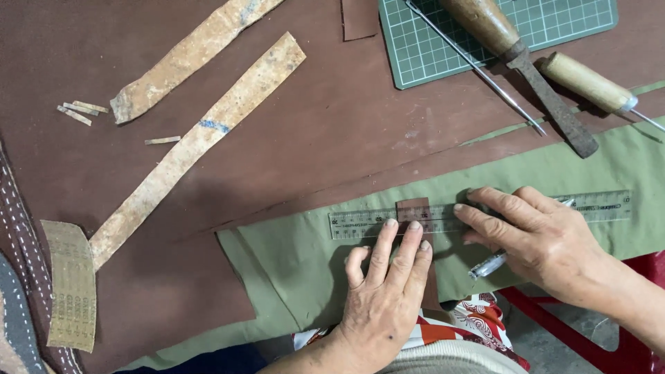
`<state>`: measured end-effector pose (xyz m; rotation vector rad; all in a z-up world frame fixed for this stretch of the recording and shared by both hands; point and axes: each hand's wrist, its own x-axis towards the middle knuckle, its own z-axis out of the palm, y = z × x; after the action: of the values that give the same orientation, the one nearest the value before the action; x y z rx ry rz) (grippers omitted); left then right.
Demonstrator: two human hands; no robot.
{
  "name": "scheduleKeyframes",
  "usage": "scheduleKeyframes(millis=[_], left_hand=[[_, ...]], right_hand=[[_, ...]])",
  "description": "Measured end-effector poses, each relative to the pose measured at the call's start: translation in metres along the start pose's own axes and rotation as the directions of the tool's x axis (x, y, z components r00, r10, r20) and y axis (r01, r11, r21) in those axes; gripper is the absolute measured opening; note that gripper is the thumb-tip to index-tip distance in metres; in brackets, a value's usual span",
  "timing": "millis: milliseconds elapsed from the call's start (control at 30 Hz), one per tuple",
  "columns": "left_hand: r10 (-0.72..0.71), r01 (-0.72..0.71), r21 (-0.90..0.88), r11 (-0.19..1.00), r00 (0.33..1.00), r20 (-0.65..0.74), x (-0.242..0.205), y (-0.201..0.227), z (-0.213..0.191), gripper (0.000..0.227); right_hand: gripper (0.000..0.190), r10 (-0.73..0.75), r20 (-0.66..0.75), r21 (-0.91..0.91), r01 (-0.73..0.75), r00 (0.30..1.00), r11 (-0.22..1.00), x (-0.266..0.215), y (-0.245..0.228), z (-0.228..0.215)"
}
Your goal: Measuring, marking, and burnishing leather strips on a workshop table.
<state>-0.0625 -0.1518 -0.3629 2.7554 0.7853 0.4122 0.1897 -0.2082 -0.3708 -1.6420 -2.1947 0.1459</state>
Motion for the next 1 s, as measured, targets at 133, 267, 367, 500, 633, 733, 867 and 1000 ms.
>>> scheduleKeyframes(millis=[133,267,367,500,633,733,867,1000], left_hand=[[0.009,-0.008,-0.012,1.000,1.000,0.026,0.000,-0.001,0.001,0.033],[0.003,-0.001,-0.035,0.999,0.998,0.057,0.002,-0.002,0.001,0.033],[0.007,-0.006,-0.036,0.999,1.000,0.015,0.006,-0.003,0.000,0.027],[0.003,-0.002,-0.027,1.000,1.000,0.029,0.007,-0.004,0.001,0.028],[0.003,-0.002,-0.014,1.000,0.999,0.032,0.009,-0.005,0.000,0.028],[0.003,-0.003,-0.011,1.000,1.000,0.006,0.010,-0.005,0.000,0.025],[0.007,-0.006,-0.035,0.999,0.999,0.040,0.011,-0.006,-0.001,0.028],[0.010,-0.010,-0.030,1.000,1.000,0.013,0.011,-0.006,-0.002,0.026]], right_hand=[[0.038,-0.011,0.015,0.036,0.010,1.000,0.999,0.004,0.002,-0.001],[0.036,-0.053,0.031,0.070,0.051,0.998,0.996,0.004,0.007,-0.002],[0.035,-0.146,0.088,0.051,0.142,0.985,0.989,0.000,0.012,-0.001],[0.039,-0.054,0.115,0.066,0.047,0.992,0.997,0.000,0.011,-0.002],[0.038,-0.058,0.109,0.068,0.051,0.992,0.996,-0.001,0.011,-0.001],[0.036,-0.083,0.086,0.083,0.076,0.993,0.994,0.000,0.011,-0.001],[0.035,-0.066,0.084,0.084,0.059,0.994,0.995,-0.001,0.009,0.000],[0.035,-0.049,0.063,0.096,0.043,0.997,0.994,-0.002,0.009,0.002]])
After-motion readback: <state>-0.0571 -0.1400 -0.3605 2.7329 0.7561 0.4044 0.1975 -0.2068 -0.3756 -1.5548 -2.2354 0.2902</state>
